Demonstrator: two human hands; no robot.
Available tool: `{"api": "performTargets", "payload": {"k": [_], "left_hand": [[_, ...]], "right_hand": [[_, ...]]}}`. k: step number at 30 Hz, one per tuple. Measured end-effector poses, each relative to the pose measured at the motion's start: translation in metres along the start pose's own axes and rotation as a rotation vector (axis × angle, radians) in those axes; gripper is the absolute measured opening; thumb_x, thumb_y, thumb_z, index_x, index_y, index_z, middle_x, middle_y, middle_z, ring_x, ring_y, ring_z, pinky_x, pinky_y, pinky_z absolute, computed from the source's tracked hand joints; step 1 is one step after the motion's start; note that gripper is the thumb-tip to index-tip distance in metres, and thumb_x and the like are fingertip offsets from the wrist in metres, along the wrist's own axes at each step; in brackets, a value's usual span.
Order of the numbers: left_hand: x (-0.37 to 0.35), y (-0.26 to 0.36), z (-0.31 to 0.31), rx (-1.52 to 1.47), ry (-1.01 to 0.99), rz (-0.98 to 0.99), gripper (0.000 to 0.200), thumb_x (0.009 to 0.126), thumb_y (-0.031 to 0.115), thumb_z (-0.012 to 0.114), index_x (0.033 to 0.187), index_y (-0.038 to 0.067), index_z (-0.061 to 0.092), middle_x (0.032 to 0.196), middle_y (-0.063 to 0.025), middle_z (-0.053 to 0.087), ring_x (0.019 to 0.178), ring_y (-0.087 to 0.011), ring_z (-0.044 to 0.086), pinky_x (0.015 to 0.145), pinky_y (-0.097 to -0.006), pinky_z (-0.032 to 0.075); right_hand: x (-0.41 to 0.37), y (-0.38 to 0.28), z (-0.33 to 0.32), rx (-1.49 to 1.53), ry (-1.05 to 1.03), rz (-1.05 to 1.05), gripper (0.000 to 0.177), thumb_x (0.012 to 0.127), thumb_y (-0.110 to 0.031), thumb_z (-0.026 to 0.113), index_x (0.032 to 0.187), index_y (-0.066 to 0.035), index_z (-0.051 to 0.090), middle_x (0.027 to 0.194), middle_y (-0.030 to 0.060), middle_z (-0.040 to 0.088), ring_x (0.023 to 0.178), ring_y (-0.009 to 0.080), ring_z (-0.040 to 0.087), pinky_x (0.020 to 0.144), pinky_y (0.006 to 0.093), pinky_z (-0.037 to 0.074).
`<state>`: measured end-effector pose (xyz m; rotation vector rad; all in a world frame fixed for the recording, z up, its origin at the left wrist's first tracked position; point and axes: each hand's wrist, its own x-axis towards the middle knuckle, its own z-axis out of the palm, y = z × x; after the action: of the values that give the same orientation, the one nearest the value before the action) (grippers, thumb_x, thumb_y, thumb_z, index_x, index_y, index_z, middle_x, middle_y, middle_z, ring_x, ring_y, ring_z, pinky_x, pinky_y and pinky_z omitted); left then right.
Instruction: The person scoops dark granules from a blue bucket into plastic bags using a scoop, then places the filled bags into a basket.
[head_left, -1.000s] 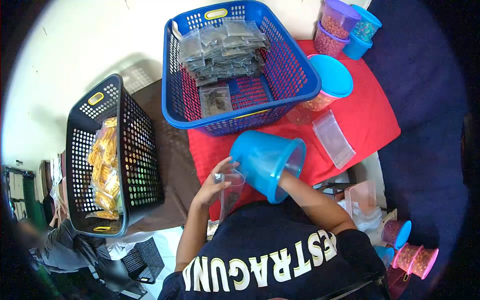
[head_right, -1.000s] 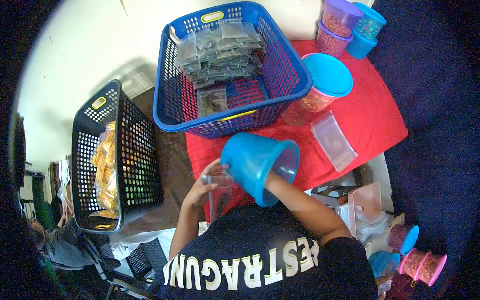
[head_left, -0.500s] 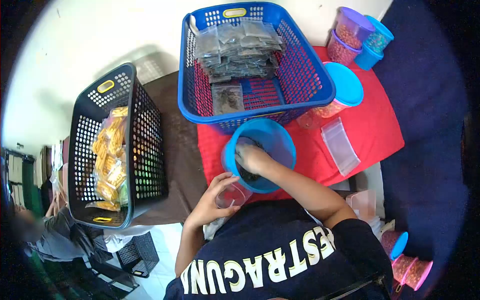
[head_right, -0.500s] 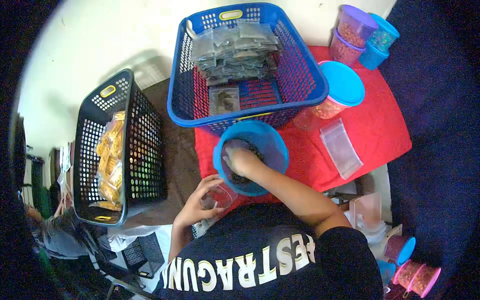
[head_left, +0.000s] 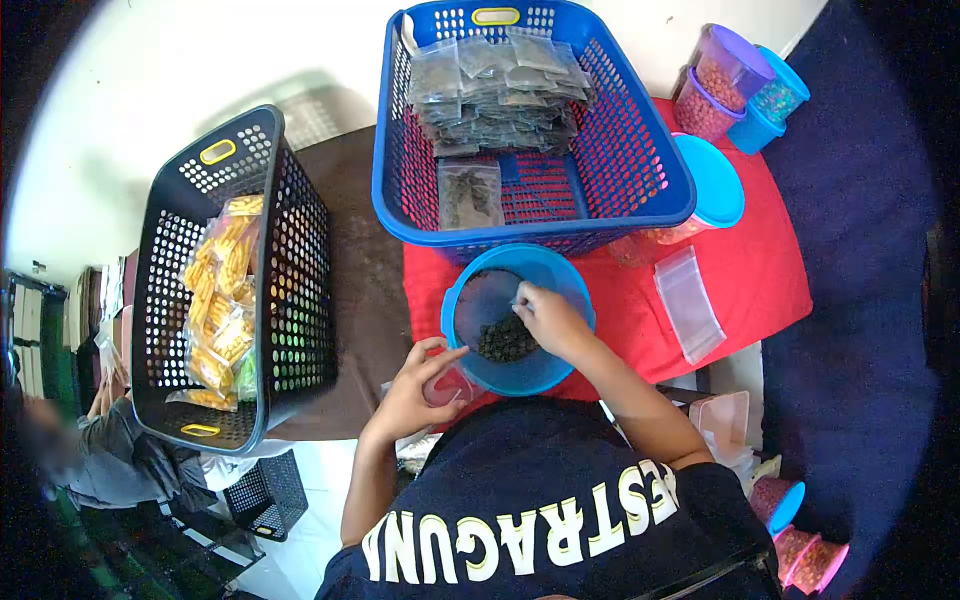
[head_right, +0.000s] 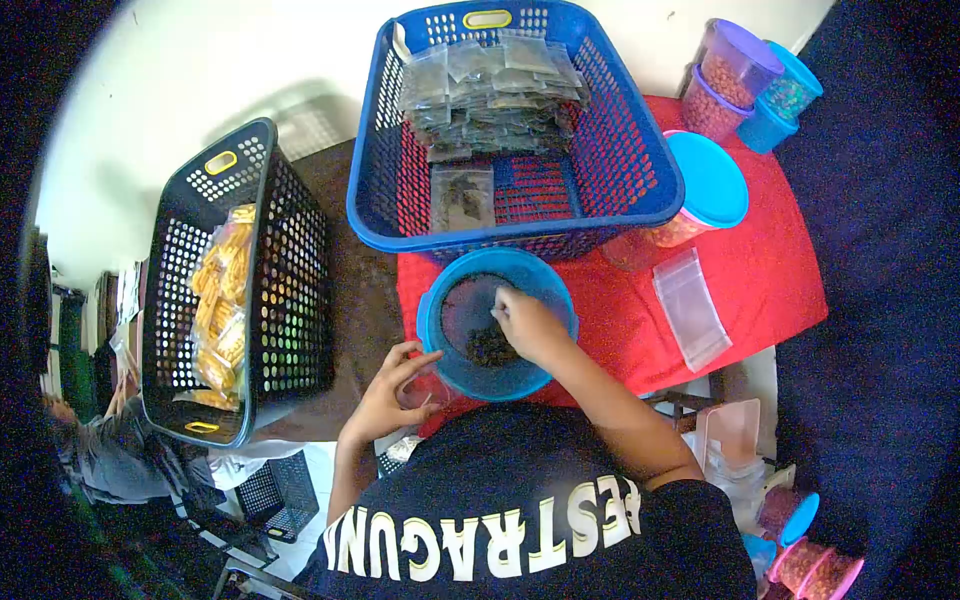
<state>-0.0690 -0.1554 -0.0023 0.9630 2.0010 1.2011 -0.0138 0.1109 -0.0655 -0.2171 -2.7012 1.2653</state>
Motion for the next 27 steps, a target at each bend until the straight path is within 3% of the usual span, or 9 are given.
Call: {"api": "performTargets", "payload": {"k": [2,6,8,10,12,14,20,27], "left_hand": [[0.003,0.005,-0.004,0.037,-0.023,0.006,0.068,0.068,0.01,0.077,0.132,0.014,0.055,0.134,-0.0133,0.039,0.123,-0.0275,0.047,0.103,-0.0366,0.043],[0.011,0.019,-0.007,0.074,-0.087,-0.003,0.069,0.065,0.009,0.076,0.131,0.016,0.057,0.134,-0.0134,0.04,0.118,-0.0291,0.051,0.1,-0.0382,0.044],[0.015,0.018,-0.006,0.107,-0.1,0.035,0.069,0.065,0.009,0.075,0.131,0.016,0.057,0.134,-0.0135,0.04,0.117,-0.0295,0.051,0.1,-0.0387,0.044],[0.018,0.019,-0.005,0.139,-0.116,0.078,0.069,0.065,0.009,0.075,0.131,0.016,0.057,0.134,-0.0137,0.04,0.115,-0.0298,0.052,0.1,-0.0392,0.044],[0.02,0.022,-0.004,0.119,-0.07,0.072,0.066,0.062,0.013,0.075,0.126,0.017,0.061,0.131,-0.0175,0.047,0.112,-0.0376,0.055,0.096,-0.0432,0.045],[0.02,0.023,-0.005,0.136,-0.091,0.08,0.066,0.064,0.011,0.074,0.128,0.016,0.059,0.132,-0.0157,0.044,0.115,-0.0342,0.053,0.099,-0.0411,0.044],[0.017,0.019,-0.007,0.155,-0.103,0.059,0.065,0.067,0.009,0.073,0.13,0.016,0.058,0.134,-0.0136,0.041,0.122,-0.0307,0.049,0.102,-0.0393,0.042],[0.012,0.008,-0.002,0.089,-0.019,0.018,0.064,0.067,0.015,0.076,0.129,0.012,0.058,0.127,-0.0155,0.046,0.121,-0.0308,0.049,0.102,-0.0386,0.04]], "right_hand": [[-0.006,0.001,-0.007,0.022,-0.062,0.17,0.017,0.09,-0.017,0.06,0.091,-0.002,0.053,0.08,0.0215,0.062,0.076,0.0449,0.059,0.067,0.0488,0.046],[-0.02,0.006,-0.001,0.082,-0.028,0.212,0.015,0.09,-0.015,0.061,0.09,-0.002,0.053,0.075,0.0197,0.062,0.071,0.0384,0.064,0.062,0.0452,0.048],[-0.025,0.012,0.007,0.328,-0.084,0.404,0.012,0.093,-0.012,0.058,0.09,-0.003,0.052,0.079,0.0169,0.065,0.066,0.0287,0.068,0.056,0.0392,0.051],[-0.029,0.015,0.012,0.472,-0.061,0.45,0.01,0.094,-0.012,0.056,0.092,-0.003,0.051,0.085,0.0163,0.066,0.066,0.0262,0.068,0.056,0.0365,0.054],[-0.031,0.018,0.014,0.616,-0.036,0.491,0.009,0.096,-0.011,0.054,0.093,-0.004,0.049,0.091,0.0158,0.067,0.066,0.0237,0.069,0.056,0.0338,0.056],[-0.031,0.022,0.015,0.946,-0.104,0.593,0.01,0.099,-0.013,0.049,0.096,-0.005,0.046,0.105,0.017,0.064,0.076,0.0251,0.069,0.066,0.0333,0.059],[-0.033,0.013,-0.002,1.381,-0.034,0.601,0.01,0.099,-0.016,0.048,0.098,-0.007,0.044,0.114,0.0232,0.06,0.082,0.0292,0.069,0.071,0.0377,0.06],[-0.046,-0.006,-0.013,1.487,0.045,0.477,0.014,0.099,-0.02,0.049,0.098,-0.007,0.044,0.112,0.0244,0.062,0.078,0.0295,0.069,0.068,0.0379,0.06]]}}
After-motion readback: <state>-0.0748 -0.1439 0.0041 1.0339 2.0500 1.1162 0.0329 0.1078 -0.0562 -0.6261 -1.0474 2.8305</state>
